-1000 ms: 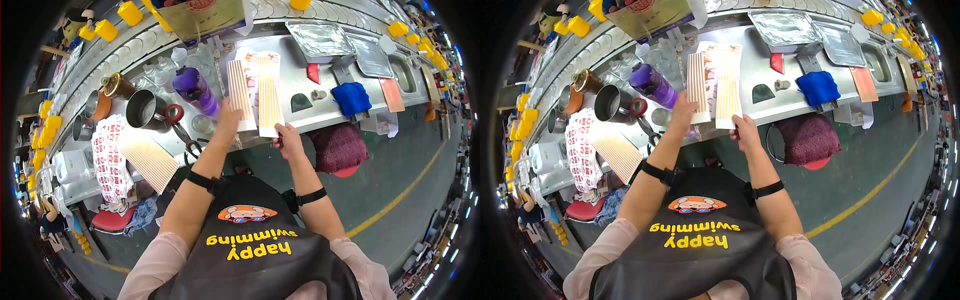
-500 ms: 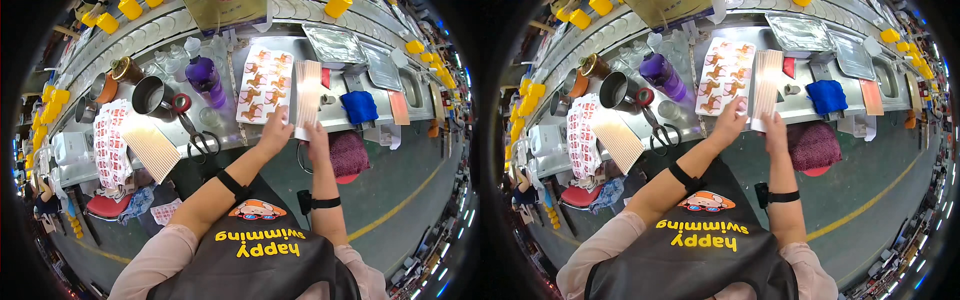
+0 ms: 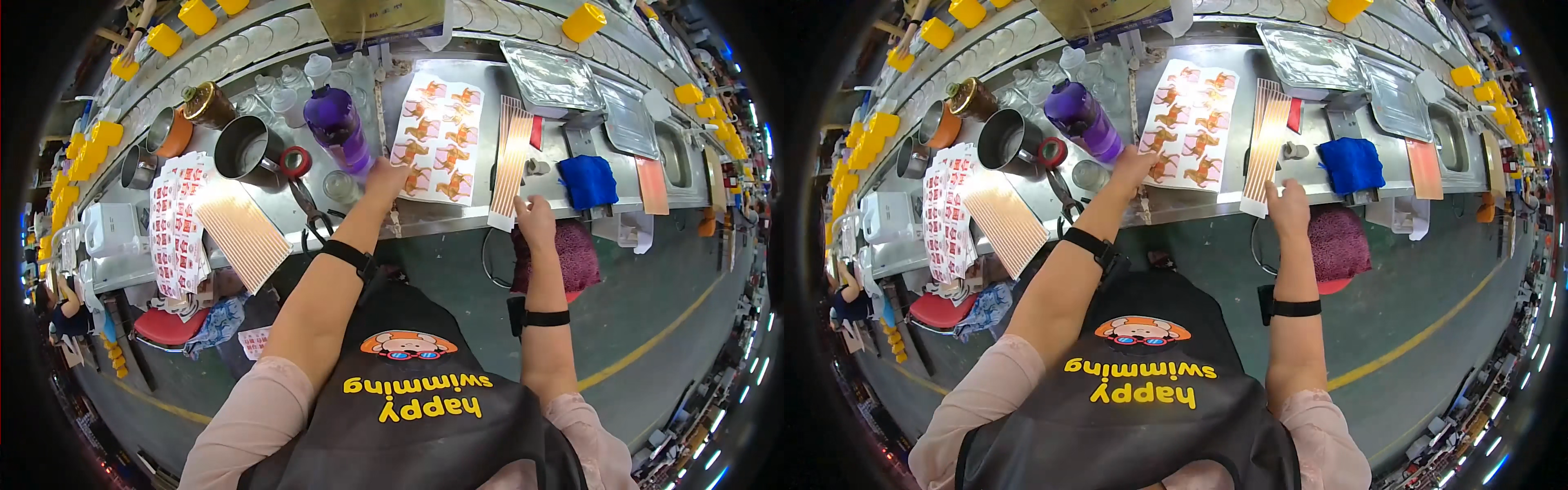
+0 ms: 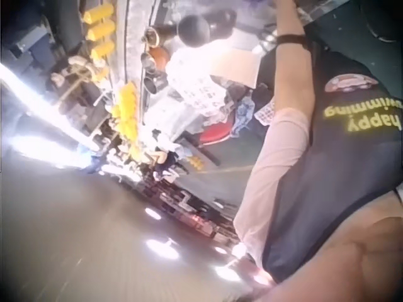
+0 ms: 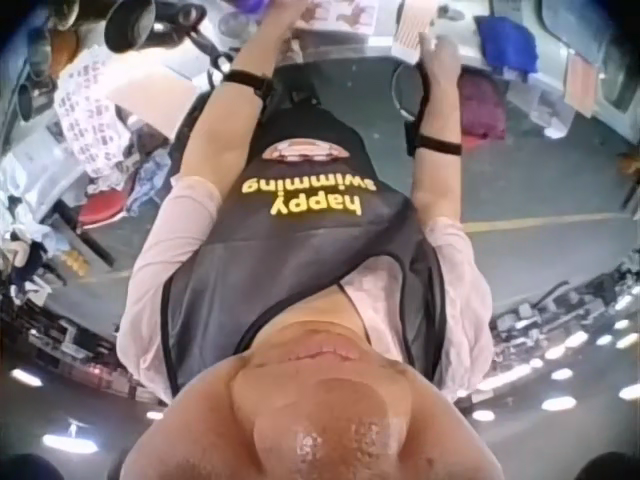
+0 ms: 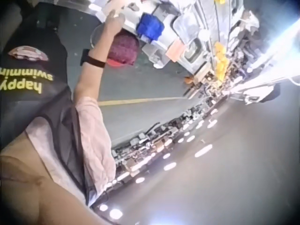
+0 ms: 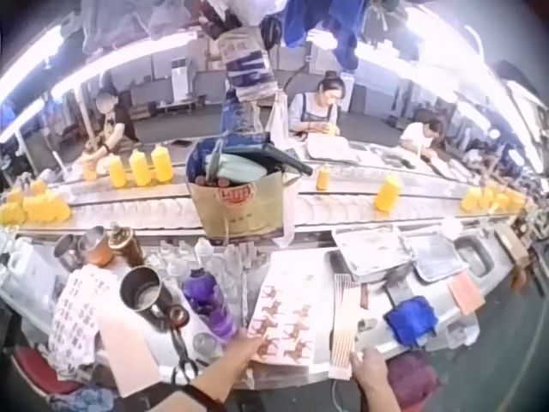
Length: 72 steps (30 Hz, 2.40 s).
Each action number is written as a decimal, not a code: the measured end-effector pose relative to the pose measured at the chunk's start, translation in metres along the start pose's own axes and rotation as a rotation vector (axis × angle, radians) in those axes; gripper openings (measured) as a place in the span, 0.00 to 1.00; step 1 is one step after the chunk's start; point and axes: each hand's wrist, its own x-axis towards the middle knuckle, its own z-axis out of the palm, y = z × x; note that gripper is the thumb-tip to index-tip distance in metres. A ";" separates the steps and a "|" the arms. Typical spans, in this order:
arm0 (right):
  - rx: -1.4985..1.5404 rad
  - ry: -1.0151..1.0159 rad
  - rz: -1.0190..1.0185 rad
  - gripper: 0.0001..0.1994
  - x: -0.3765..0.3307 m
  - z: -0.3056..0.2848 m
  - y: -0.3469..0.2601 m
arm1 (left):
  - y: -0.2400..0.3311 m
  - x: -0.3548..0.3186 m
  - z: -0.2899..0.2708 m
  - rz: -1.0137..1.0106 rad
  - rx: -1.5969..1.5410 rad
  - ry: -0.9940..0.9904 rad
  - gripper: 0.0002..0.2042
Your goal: Cutting sheets of stickers with scissors and organizing the cut pieces into stacks.
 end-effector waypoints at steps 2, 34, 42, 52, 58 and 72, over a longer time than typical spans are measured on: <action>-0.001 0.005 -0.077 0.31 0.005 0.016 0.009 | 0.004 -0.002 0.003 0.032 -0.026 -0.002 0.23; -0.100 -0.093 -0.271 0.15 0.012 0.006 -0.056 | 0.036 -0.100 0.050 0.021 -0.872 -0.349 0.22; 0.600 -0.357 -0.018 0.09 0.019 -0.019 -0.024 | 0.041 -0.096 0.086 0.398 -0.780 -0.265 0.24; -0.431 0.301 -0.695 0.11 0.084 -0.004 0.080 | 0.000 -0.140 0.052 0.371 -0.299 -0.389 0.22; 0.267 -0.483 -0.635 0.09 -0.034 -0.011 -0.082 | -0.143 -0.209 -0.098 -0.330 -1.305 0.294 0.10; 1.293 -1.495 0.223 0.18 -0.232 0.200 -0.283 | -0.196 -0.182 -0.168 0.040 -1.290 0.573 0.09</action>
